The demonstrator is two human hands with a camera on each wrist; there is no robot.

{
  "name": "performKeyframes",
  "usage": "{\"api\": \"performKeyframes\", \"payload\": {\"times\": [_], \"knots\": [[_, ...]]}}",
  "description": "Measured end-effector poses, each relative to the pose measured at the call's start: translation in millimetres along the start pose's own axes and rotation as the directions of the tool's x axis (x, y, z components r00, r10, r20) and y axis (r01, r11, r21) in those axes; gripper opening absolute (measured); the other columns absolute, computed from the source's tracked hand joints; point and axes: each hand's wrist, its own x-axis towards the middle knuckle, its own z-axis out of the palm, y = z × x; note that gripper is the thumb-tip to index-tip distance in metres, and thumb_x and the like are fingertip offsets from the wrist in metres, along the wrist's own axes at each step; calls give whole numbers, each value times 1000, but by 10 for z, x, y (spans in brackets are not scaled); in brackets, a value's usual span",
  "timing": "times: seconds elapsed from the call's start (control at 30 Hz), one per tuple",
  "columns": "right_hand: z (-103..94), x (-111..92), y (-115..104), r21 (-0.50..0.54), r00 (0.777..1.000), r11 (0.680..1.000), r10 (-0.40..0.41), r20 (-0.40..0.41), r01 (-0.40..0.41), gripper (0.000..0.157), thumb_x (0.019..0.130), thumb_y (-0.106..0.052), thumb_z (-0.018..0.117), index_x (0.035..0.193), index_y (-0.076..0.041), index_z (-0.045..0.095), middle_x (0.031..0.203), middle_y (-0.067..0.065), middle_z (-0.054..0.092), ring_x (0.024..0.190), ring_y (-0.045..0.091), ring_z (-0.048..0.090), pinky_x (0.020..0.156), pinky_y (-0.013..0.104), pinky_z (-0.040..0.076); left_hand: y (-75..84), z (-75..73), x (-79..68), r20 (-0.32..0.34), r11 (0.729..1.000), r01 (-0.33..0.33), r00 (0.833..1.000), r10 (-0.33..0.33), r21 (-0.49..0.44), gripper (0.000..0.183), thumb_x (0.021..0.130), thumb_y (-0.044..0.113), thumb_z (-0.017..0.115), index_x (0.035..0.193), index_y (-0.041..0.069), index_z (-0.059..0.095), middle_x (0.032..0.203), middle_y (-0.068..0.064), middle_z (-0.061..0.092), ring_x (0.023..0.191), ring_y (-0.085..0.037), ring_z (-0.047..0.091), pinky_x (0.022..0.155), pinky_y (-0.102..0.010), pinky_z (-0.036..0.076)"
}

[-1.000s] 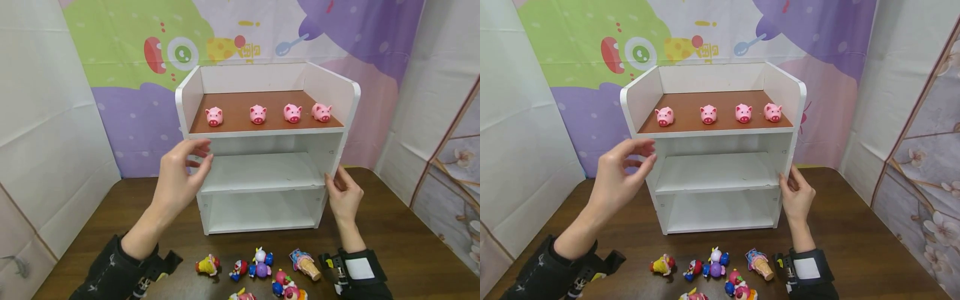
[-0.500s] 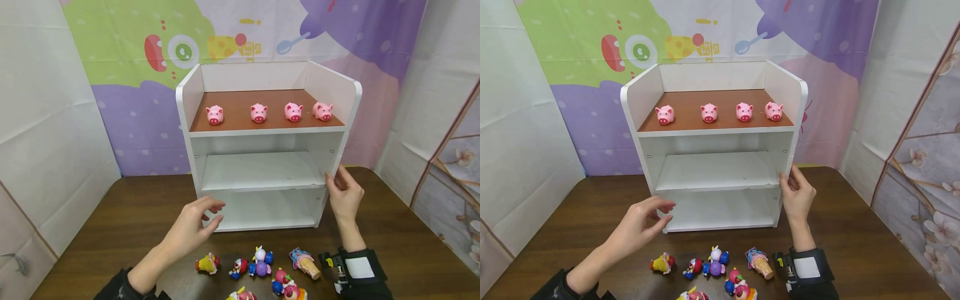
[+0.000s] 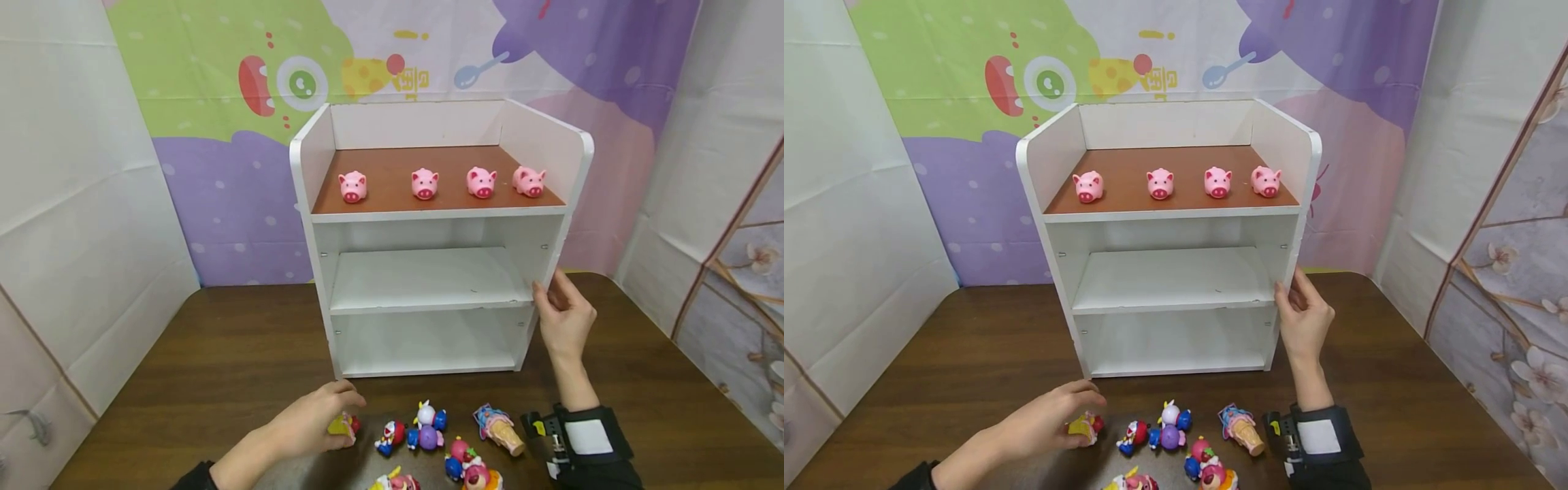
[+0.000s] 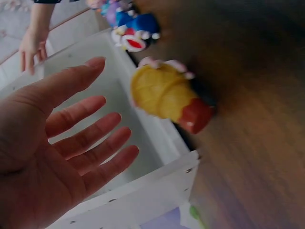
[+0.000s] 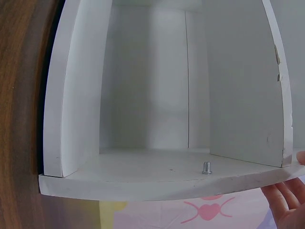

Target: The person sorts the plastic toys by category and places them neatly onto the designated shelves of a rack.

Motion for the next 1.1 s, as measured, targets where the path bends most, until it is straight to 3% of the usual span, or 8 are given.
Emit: {"api": "performKeyframes", "payload": {"times": [0.27,0.6,0.77,0.87,1.1], "knots": [[-5,1,0,-4,1000,1000,1,-2,-1,38,72,1,66,110,-5,63,103,27,61,78,4,59,63,6,46,-77,172,-36,49,998,33,998,-35,52,47,64,16,77,105,4,60,104,-6,55,93,-16,50,72,-33,54],[-8,4,-22,-9,1000,1000,-6,2,6,38,73,1,65,110,-4,62,103,27,61,77,4,59,62,5,46,-126,301,-13,10,995,36,999,-37,98,41,63,14,76,100,2,61,97,-6,58,86,-15,52,70,-31,53],[-9,-9,-249,-20,1000,1000,-7,7,7,35,73,3,63,108,3,61,101,30,60,75,4,59,62,5,46,-134,321,2,-11,995,12,1000,-11,100,35,63,11,76,94,2,62,92,-5,59,80,-11,53,68,-27,53],[-8,-16,-320,-18,1000,1000,-10,11,10,35,73,4,63,108,4,61,101,31,60,75,3,59,63,5,46,-142,324,12,-39,998,0,999,2,69,31,62,7,74,91,1,64,90,-7,61,78,-12,54,64,-24,53],[-9,8,-13,-24,1000,1000,-17,5,17,37,72,2,64,109,0,62,102,29,61,76,0,58,62,4,45,-139,292,72,-173,992,-4,985,-17,-124,26,61,1,67,87,-3,65,83,-9,63,74,-8,52,60,-21,52]]}}
